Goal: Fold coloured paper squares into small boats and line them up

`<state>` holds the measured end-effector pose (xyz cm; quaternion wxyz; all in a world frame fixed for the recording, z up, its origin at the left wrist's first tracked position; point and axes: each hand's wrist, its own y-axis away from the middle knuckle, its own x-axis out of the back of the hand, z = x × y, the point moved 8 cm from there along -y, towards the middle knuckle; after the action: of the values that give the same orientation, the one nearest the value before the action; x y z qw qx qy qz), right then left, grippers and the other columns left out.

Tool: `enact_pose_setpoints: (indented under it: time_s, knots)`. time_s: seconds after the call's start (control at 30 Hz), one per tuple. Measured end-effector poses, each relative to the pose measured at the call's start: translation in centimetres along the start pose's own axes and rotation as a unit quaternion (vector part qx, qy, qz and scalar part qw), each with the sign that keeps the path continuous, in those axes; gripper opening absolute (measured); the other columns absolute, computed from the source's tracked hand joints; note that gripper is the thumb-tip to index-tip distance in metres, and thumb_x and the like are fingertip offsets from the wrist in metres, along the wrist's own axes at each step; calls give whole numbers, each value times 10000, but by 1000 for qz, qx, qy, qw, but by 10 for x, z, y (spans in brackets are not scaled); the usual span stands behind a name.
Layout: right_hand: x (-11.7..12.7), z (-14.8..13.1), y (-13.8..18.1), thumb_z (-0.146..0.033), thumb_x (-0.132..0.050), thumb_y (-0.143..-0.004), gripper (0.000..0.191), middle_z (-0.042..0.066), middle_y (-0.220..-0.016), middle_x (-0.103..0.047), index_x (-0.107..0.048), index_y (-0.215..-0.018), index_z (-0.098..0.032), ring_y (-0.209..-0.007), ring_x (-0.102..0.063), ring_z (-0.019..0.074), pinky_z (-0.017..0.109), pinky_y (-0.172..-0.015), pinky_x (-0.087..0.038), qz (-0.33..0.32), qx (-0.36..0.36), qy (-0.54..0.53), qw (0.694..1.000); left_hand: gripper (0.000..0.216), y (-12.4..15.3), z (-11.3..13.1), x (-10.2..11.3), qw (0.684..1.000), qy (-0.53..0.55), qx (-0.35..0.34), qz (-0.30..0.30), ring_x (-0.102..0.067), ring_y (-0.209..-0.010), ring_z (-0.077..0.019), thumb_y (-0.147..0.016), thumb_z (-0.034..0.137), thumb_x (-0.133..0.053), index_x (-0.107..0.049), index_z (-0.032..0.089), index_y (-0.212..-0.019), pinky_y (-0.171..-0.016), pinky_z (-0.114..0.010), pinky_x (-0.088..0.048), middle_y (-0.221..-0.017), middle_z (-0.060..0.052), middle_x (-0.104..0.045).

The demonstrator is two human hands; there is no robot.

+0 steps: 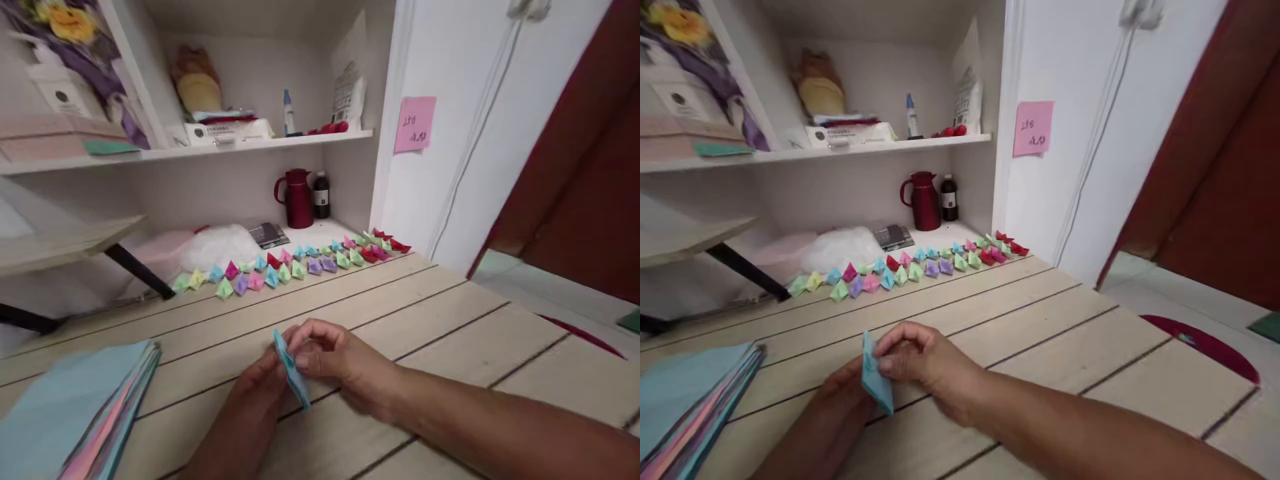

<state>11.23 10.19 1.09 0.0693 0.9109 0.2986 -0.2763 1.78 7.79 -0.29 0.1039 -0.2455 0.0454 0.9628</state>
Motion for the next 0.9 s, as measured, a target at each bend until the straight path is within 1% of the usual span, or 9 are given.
enact_pose_setpoints:
  time_s: [0.1, 0.2, 0.27, 0.4, 0.6, 0.67, 0.77, 0.83, 0.9]
  knots:
    - [1, 0, -1, -213, -823, -669, 204, 5, -773, -642, -688, -818, -175, -746, -567, 129, 249, -696, -407, 6, -9, 8, 1000, 411, 6, 1, -2, 999, -16, 22, 34, -518, -1240, -308, -787, 263, -705, -676, 226, -1195, -1077, -446, -345, -1209, -81, -682]
    - [0, -1, -2, -221, -805, -696, 176, 4, -777, -644, -689, -815, -166, -700, -554, 105, 228, -659, -393, 5, -7, 2, 1000, 335, 9, 3, -3, 999, -15, 22, 46, -520, -1225, -287, -788, 243, -700, -713, 220, -1122, -1049, -401, -372, -1250, -69, -658]
    - [-1, -2, -2, -205, -805, -692, 173, 1, -755, -641, -683, -804, -156, -678, -548, 95, 220, -653, -389, -2, -3, -12, 1000, 310, 8, 3, -3, 999, -13, 21, 40, -547, -1180, -261, -794, 246, -692, -720, 222, -1102, -1036, -366, -373, -1210, -61, -677]
    - [-2, 1, -3, -161, -814, -666, 198, 13, -739, -654, -673, -802, -135, -672, -567, 98, 220, -656, -403, -10, -14, -26, 1000, 257, 6, 0, -2, 999, -24, 30, 5, -569, -1094, -228, -827, 244, -654, -726, 223, -1072, -970, -329, -404, -1096, -54, -709]
    - [4, 4, -5, -156, -812, -682, 219, 17, -740, -666, -661, -838, -130, -661, -598, 102, 228, -665, -438, 10, -16, -60, 998, 227, 6, 5, -2, 1000, -3, 10, -21, -561, -1070, -213, -904, 264, -558, -704, 197, -1063, -959, -327, -408, -1085, -74, -680]
    - [6, 3, -6, -150, -816, -679, 222, 12, -732, -661, -659, -835, -127, -661, -600, 100, 228, -670, -448, 19, -11, -75, 997, 214, 6, 7, -2, 1000, 5, 1, -21, -564, -1059, -211, -916, 282, -543, -699, 179, -1019, -952, -325, -414, -1083, -82, -664]
    - [8, 4, -7, -150, -820, -672, 229, 13, -737, -660, -653, -827, -129, -671, -602, 107, 231, -667, -454, 27, -11, -86, 996, 148, 5, 6, 2, 1000, 30, -3, -1, -586, -990, -198, -887, 283, -594, -683, 169, -917, -941, -335, -431, -1003, -71, -659]
    - [8, 6, -7, -156, -821, -669, 234, 27, -759, -670, -649, -826, -133, -695, -611, 123, 239, -666, -457, 31, -13, -85, 996, 127, 4, 5, 6, 998, 57, -8, 21, -601, -936, -188, -833, 275, -667, -668, 172, -907, -934, -350, -442, -965, -61, -660]
    - [8, 7, -8, -154, -819, -668, 231, 32, -766, -674, -648, -822, -135, -698, -610, 127, 238, -655, -456, 31, -14, -86, 996, 246, 4, 5, 9, 996, 81, -20, 43, -616, -934, -188, -765, 255, -741, -650, 194, -984, -937, -363, -445, -1009, -61, -667]
